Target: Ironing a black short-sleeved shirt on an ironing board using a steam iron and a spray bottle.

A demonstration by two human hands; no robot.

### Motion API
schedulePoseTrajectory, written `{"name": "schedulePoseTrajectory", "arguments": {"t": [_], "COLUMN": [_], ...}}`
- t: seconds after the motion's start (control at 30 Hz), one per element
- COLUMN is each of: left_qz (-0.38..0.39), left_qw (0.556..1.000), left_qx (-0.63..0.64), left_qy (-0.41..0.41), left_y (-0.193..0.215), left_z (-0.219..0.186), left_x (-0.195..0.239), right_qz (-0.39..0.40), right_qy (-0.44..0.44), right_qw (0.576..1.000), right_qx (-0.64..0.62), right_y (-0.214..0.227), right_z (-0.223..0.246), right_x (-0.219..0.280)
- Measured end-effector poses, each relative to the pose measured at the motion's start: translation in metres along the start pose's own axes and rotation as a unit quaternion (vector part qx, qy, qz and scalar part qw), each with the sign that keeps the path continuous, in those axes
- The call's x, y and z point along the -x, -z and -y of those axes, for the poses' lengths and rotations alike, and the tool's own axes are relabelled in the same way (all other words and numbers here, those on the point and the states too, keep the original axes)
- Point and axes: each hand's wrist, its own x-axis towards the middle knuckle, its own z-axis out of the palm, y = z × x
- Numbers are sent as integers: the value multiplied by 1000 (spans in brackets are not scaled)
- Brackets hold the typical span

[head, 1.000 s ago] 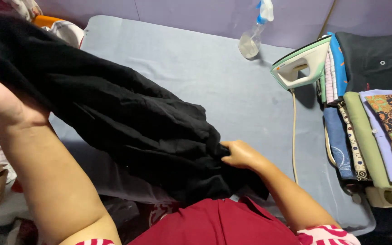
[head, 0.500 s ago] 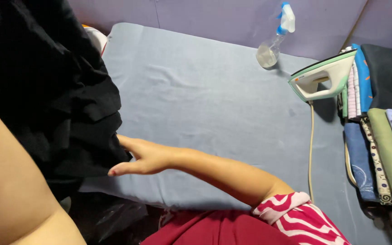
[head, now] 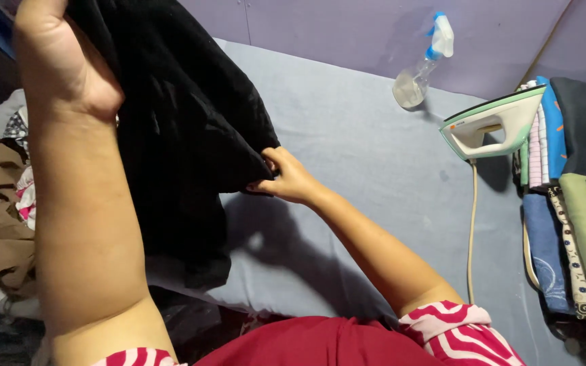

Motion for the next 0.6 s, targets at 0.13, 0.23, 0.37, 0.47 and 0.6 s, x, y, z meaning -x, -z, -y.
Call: {"name": "schedulePoseTrajectory", "arguments": {"t": [0.13, 0.23, 0.37, 0.47, 0.6], "left_qz": [-19, -17, -34, -53, -107], "left_qw": [999, 999, 999, 996, 991], "left_qx": [-26, -32, -28, -66, -74], "left_qy": [-10, -17, -29, -39, -43], "left_y": [3, -6, -19, -38, -23], "left_z": [-21, -24, -23, -28, -34], "left_x": [20, 32, 36, 45, 52], "right_qz": [-32, -89, -25, 36, -115], "right_qy": [6, -26, -131, -204, -126], "right_qw": [995, 983, 981, 941, 840], "right_qx": [-92, -161, -138, -267, -516], "right_y": [14, 24, 3, -4, 40], "right_z": [-43, -27, -41, -68, -100], "right_x": [4, -1, 0, 3, 12]}}
